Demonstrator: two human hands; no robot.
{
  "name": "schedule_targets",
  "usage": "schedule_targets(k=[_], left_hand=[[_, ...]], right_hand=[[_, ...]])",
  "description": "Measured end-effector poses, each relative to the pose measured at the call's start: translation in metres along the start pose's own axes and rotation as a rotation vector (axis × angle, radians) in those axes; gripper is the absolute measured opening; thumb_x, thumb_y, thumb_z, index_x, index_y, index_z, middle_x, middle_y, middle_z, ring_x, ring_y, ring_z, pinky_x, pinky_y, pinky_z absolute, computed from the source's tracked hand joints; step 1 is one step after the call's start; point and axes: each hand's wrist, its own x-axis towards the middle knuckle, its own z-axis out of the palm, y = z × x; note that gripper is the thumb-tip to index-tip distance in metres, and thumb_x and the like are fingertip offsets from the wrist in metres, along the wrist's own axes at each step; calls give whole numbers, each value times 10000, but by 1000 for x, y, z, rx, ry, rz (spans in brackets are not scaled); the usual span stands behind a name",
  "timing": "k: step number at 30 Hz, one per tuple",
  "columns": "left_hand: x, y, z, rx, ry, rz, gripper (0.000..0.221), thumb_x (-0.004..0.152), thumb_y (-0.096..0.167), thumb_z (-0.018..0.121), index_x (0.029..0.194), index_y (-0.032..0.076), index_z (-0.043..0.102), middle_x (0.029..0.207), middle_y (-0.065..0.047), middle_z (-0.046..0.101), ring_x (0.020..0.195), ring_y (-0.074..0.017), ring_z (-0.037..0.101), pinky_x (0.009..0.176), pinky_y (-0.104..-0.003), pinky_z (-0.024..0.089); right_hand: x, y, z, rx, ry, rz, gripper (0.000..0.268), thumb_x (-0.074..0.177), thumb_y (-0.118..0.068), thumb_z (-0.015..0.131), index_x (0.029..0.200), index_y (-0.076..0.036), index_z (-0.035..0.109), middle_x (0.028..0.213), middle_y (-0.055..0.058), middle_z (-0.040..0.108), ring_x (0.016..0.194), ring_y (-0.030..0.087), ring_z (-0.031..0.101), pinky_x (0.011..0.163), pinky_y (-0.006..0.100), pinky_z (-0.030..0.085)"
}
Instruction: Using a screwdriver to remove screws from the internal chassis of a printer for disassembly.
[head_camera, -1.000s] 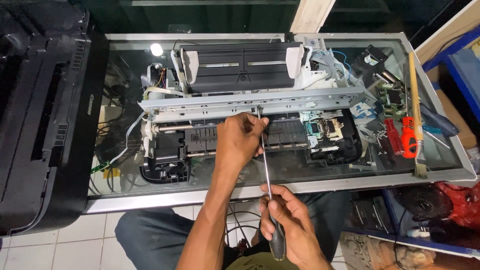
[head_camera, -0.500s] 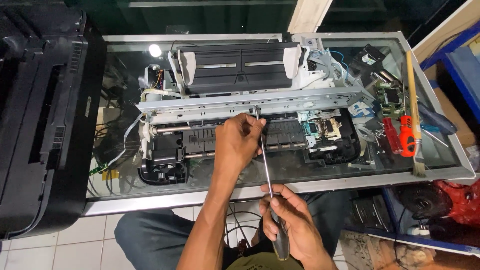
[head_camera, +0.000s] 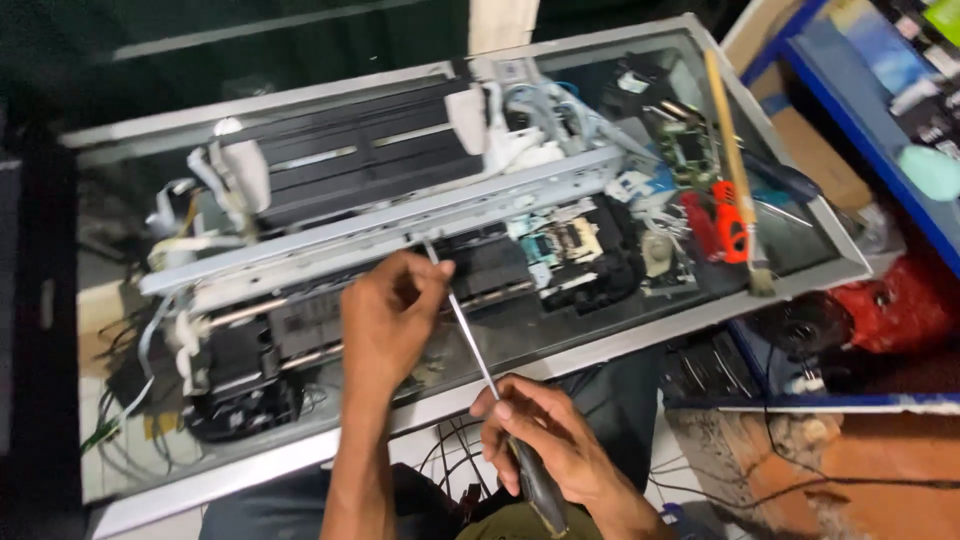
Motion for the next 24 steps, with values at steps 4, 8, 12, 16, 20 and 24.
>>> schedule_targets(k=[4,8,12,16,20,24], left_hand=[[-3,23,7,113,6,22,281,992,329,668,789,135,686,552,46,623,445,-71,517,463,-246,422],[-2,48,33,166,-12,-33,259,975,331,697,822,124,711,532,49,627,429,-71,484,430,-255,384],[1,62,64,198,-29,138,263,1001,308,643,945,65,727,474,37,571,341,-90,441,336,-265,343],[9,77,98,237,-151,328,280,1045,218,563,1092,-16,710,417,3,535,250,-118,440,223,-265,360],[21,95,124,298,-277,292,292,1051,226,524,1138,6,695,565,-117,717,259,-170,546,225,-301,473],[35,100,149,326,-365,509,147,1041,37,538,1064,-3,678,686,-106,672,431,-229,627,360,-333,542]], right_hand=[[7,-20,-4,48,-48,-60,337,1059,-169,563,1127,154,635,771,224,675,397,209,526,369,321,496],[4,-45,-9,-29,-5,-100,448,1071,-189,497,1405,107,538,631,192,634,322,169,461,299,275,411],[-5,-60,-29,-78,104,-141,425,1047,-223,528,1338,84,573,563,191,604,284,172,429,276,265,364],[-14,-67,-53,-91,195,-252,370,1048,-210,521,1271,84,554,547,191,586,265,171,407,263,258,350],[-22,-65,-79,12,229,-292,345,1043,-195,546,1260,73,567,584,162,605,296,169,432,262,273,379],[-24,-60,-110,131,254,-378,335,1054,-107,553,1298,122,568,743,204,644,375,140,518,274,248,432]])
